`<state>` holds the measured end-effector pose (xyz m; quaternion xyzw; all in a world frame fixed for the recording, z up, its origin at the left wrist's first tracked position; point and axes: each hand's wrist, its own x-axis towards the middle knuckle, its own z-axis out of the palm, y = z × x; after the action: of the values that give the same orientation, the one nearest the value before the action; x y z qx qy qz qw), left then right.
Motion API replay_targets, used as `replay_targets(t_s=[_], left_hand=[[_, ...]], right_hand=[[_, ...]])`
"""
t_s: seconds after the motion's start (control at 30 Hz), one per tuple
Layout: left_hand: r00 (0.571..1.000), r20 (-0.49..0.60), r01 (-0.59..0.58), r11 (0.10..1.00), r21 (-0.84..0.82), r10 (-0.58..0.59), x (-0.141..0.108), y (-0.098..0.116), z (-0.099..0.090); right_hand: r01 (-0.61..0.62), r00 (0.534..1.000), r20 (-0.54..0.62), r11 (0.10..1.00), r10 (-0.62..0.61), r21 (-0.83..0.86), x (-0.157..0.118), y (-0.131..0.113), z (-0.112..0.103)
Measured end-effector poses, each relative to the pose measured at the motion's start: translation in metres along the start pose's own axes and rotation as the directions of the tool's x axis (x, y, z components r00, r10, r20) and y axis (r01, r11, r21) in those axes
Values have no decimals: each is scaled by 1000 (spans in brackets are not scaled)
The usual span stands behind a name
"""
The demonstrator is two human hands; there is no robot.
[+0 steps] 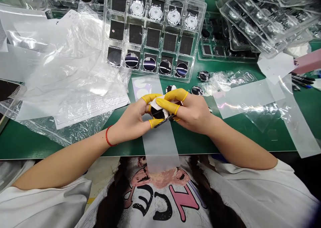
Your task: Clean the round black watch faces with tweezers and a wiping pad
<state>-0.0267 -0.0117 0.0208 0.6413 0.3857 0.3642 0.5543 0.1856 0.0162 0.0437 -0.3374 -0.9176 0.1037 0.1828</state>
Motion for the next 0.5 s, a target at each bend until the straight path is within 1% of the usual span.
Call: replay_targets(t_s=[0.07,0.13,0.2,0.3,0.4,0.5], left_hand=[[999,-45,29,999,-39,-31,1,1,1],[994,-94,45,995,-84,-53,1,2,1],[989,-138,46,994,-98,-59,2,3,1],[982,-178,52,993,-109,-71,3,2,-2],[978,-194,58,991,-124,-82,5,1,-4],[977,-203,44,993,-114,-67,6,1,-5]], right_hand=[[11,1000,-23,998,-12,-62,-1,0,1],[28,999,-42,996,-32,-88,-3,1,1],[43,998,-45,996,-46,-74,-5,2,0],[14,1000,-5,1000,-14,-1,-7,1,-1],[-57,996,69,991,48,122,-5,-4,-1],[-196,972,174,958,161,209,-1,-14,-1]])
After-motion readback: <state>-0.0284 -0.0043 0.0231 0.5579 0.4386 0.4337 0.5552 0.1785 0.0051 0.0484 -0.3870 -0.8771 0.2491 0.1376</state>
